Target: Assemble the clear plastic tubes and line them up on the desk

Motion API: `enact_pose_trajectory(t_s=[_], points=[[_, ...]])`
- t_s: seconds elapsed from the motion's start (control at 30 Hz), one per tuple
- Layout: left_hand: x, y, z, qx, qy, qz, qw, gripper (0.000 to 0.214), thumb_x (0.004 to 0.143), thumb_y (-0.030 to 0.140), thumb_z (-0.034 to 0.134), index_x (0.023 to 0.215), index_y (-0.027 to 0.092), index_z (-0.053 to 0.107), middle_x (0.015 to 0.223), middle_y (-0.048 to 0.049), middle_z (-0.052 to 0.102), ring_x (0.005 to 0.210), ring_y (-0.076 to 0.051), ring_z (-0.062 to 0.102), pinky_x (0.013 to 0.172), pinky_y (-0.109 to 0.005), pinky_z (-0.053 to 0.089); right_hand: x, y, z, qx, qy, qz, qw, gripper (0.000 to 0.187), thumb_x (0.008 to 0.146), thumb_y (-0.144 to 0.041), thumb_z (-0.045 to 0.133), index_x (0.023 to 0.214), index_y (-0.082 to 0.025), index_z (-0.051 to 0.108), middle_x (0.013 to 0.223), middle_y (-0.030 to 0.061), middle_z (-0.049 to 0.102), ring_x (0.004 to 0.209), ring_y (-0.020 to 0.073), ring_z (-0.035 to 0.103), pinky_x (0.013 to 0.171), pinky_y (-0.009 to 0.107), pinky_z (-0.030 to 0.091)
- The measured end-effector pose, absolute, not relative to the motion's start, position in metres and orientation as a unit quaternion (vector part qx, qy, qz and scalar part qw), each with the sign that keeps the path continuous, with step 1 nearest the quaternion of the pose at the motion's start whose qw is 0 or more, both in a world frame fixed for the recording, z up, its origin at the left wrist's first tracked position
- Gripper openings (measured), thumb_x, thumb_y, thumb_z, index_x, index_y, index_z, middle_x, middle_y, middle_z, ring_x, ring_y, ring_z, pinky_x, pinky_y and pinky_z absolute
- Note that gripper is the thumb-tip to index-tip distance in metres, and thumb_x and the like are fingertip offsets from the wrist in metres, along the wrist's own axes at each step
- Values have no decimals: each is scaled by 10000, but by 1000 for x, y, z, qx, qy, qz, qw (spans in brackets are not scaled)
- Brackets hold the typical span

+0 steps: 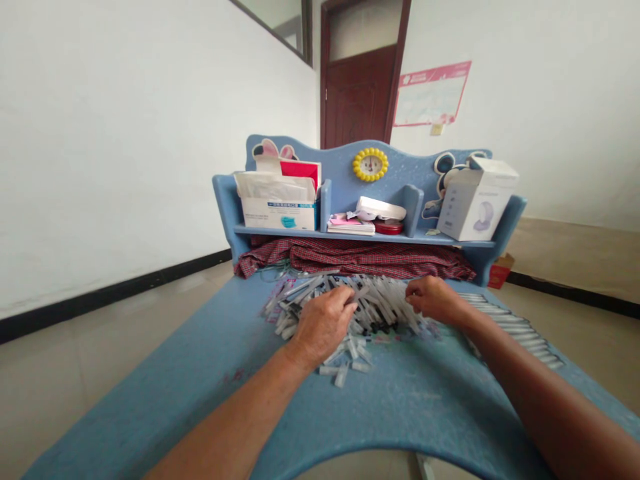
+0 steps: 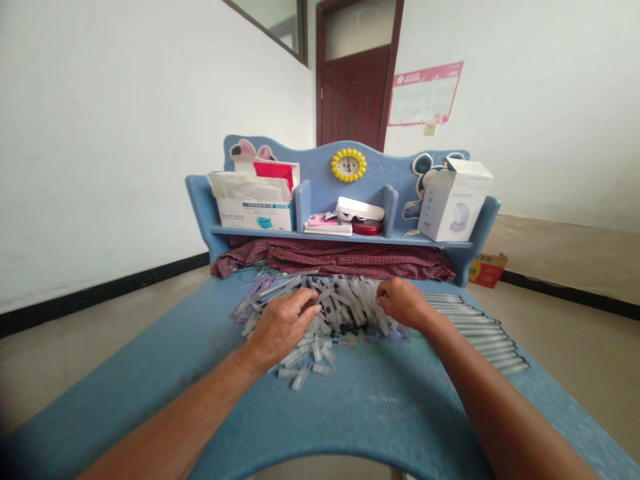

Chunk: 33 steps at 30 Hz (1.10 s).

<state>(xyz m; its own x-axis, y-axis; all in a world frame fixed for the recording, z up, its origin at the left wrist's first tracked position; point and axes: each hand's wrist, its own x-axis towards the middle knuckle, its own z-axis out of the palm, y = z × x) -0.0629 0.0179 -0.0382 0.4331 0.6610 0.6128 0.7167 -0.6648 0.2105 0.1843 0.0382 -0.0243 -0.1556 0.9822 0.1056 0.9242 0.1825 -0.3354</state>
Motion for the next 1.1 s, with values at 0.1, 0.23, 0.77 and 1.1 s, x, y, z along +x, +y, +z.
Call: enact_pose_trajectory(t_s=[0.1, 0.23, 0.77, 1.1], points=[[-62, 17, -37, -851, -409, -327, 35, 80, 848, 200, 509, 906, 192, 563, 824, -27, 652, 787, -160, 620, 699, -247, 434, 179, 26, -16, -534, -754, 266, 276, 146, 735, -233, 544, 782, -135, 641, 643, 25, 664, 551, 121, 610, 507, 203, 446], [-60, 15, -37, -861, -410, -297, 42, 111, 852, 212, 508, 928, 187, 584, 844, -36, 658, 797, -171, 623, 707, -257, 446, 168, 9, -8, -437, -734, 369, 366, 200, 676, -313, 660, 753, -129, 643, 603, 2, 624, 539, 108, 567, 539, 225, 459], [-57, 12, -40, -886, -369, -274, 61, 103, 859, 205, 495, 915, 191, 581, 845, -26, 656, 813, -165, 619, 718, -246, 447, 151, 5, -8, -426, -768, 294, 378, 81, 693, -221, 628, 698, -141, 643, 618, -16, 565, 572, 98, 485, 543, 213, 375], [-56, 10, -39, -895, -361, -248, 82, 84, 855, 201, 501, 884, 190, 579, 817, -12, 649, 793, -154, 617, 695, -234, 437, 151, 6, -9, -423, -794, 266, 347, 72, 717, -199, 600, 725, -152, 653, 654, -9, 593, 605, 115, 517, 572, 221, 394]])
